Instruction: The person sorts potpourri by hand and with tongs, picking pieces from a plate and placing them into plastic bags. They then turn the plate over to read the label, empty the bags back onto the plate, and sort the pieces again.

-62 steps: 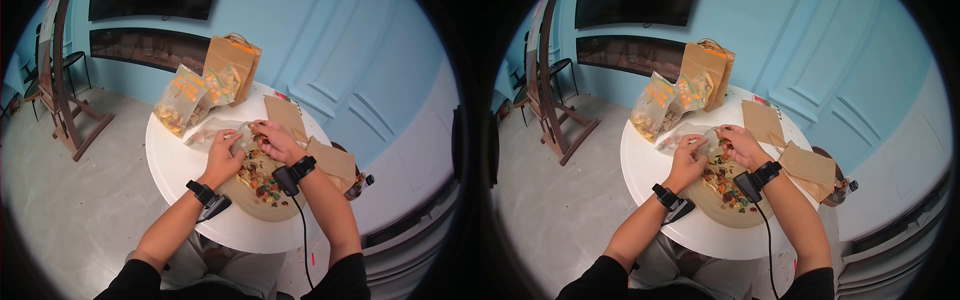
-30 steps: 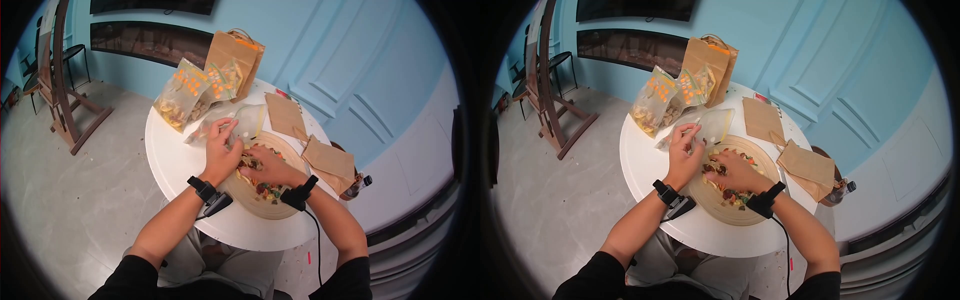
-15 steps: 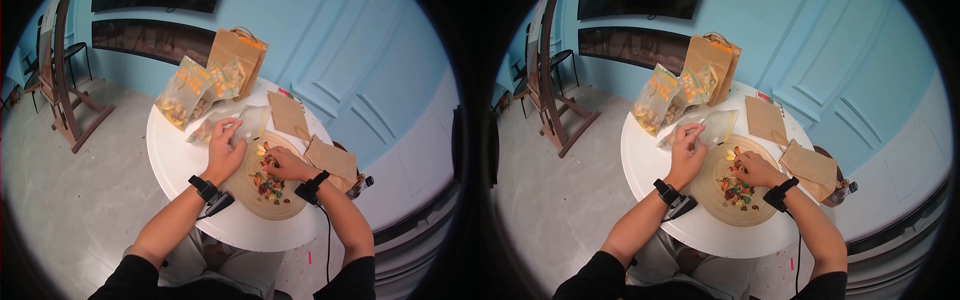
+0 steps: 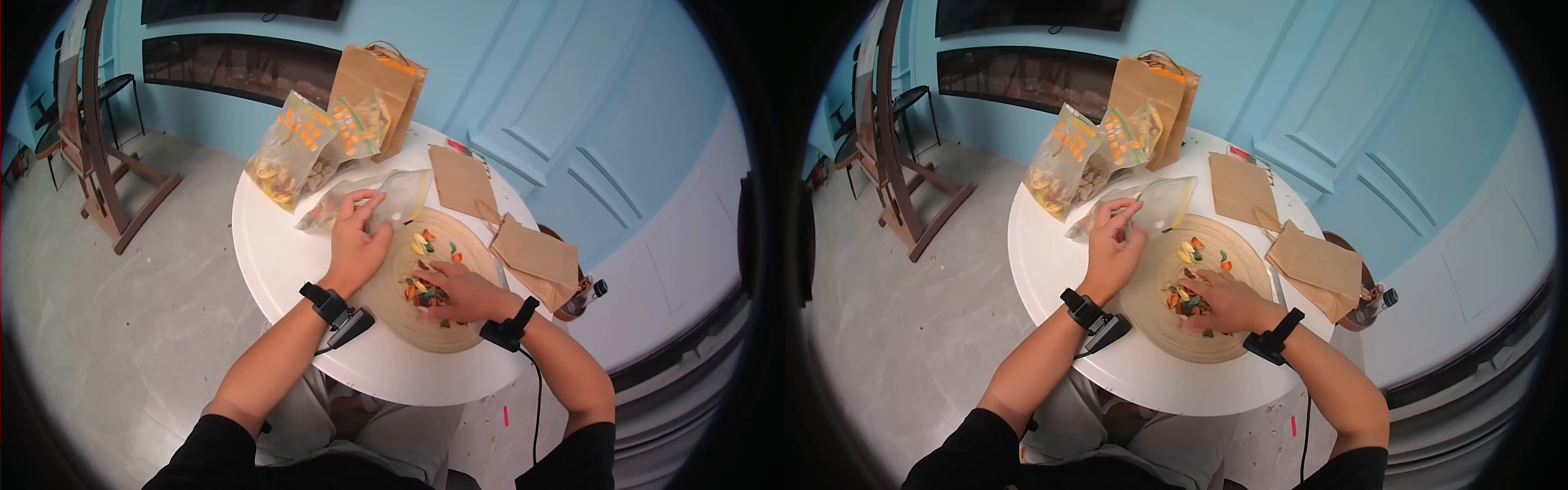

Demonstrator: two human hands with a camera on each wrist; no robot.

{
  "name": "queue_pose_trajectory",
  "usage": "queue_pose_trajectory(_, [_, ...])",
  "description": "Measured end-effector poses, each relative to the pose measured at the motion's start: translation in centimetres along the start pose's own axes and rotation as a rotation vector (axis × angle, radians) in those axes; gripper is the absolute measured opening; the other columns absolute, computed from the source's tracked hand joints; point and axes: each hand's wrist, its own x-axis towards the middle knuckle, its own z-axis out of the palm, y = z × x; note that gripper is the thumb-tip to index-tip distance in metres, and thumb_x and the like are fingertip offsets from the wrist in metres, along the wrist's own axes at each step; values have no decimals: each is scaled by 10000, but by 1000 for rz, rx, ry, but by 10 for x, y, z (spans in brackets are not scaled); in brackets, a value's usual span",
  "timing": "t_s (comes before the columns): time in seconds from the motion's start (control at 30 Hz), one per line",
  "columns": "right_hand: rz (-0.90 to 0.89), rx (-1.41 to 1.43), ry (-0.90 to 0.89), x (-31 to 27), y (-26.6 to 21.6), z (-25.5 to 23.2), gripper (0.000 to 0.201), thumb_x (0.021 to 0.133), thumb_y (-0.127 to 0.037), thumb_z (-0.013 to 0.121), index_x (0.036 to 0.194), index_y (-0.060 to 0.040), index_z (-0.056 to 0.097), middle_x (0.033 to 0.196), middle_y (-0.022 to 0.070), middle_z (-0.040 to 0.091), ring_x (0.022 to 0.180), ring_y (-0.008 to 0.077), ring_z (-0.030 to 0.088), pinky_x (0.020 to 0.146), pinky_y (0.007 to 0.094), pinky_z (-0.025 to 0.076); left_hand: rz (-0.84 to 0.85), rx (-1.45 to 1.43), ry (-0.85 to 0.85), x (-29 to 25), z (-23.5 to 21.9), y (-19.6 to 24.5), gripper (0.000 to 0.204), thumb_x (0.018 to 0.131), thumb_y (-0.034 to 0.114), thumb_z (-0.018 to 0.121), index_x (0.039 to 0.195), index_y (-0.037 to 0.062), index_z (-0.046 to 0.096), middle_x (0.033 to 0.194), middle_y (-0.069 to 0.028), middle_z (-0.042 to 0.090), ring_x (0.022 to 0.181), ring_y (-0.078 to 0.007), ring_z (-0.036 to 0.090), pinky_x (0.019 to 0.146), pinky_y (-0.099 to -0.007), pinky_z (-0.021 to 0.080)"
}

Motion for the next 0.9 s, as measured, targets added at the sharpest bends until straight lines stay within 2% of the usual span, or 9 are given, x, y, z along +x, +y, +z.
queue_pose_trajectory(0.1, [-42,68,114,5,17,11,512,913,-311,733,1371,-124,600,1325,227,566,1176,384,581,1020,412,458,5,3,2,0,0,0,427,820,75,676,1236,-20,676,1251,-56,589,739,-134,508,668,-279,454])
queue_pose_trajectory(0.2, [-15,167,167,7,24,13,351,894,-87,720,1239,-87,654,1191,190,615,1077,347,605,955,397,479,8,-3,-21,-1,1,-3,424,837,39,653,1260,28,680,1252,-38,578,765,-96,486,680,-246,438])
queue_pose_trajectory(0.3, [-21,283,123,12,40,15,284,899,-46,694,1180,-51,652,1157,172,641,1024,306,626,919,373,495,17,26,-67,-1,1,-3,435,840,22,641,1272,51,683,1254,-33,571,809,-87,495,701,-235,439])
queue_pose_trajectory(0.4, [100,575,71,11,38,4,224,920,-19,663,1142,-47,655,1062,101,671,918,216,635,811,323,522,48,26,-89,-2,1,-3,423,827,49,648,1248,19,684,1249,-64,581,785,-135,536,688,-272,463])
queue_pose_trajectory(0.5, [328,855,79,12,34,-4,161,940,-21,661,1096,-59,667,1005,26,670,829,122,613,703,264,516,87,33,-99,-1,2,-4,419,820,60,648,1234,-2,683,1255,-88,581,760,-162,553,676,-291,477])
queue_pose_trajectory(0.6, [376,982,83,12,34,-15,142,957,-20,657,1089,-70,665,975,-4,642,804,71,593,665,222,497,97,45,-117,-1,1,-3,420,817,57,645,1230,-8,682,1266,-104,572,778,-176,560,674,-297,485])
queue_pose_trajectory(0.73, [371,1269,154,20,30,-39,194,981,-32,643,1170,-78,632,946,-3,634,788,49,587,661,192,495,106,61,-152,-1,0,-1,418,822,61,644,1232,-13,679,1271,-119,566,836,-197,572,673,-307,494])
queue_pose_trajectory(0.8, [354,1388,189,27,15,-55,228,991,-41,638,1213,-84,613,935,-3,629,783,45,585,665,181,499,47,59,-184,-3,-3,3,435,819,46,644,1251,15,679,1274,-105,572,895,-196,568,732,-299,492])
queue_pose_trajectory(0.9, [333,1418,205,45,1,-70,251,993,-48,639,1238,-84,600,949,1,634,776,48,581,673,178,507,46,53,-196,-4,-3,8,448,813,41,643,1260,15,675,1273,-112,574,929,-214,565,772,-309,494])
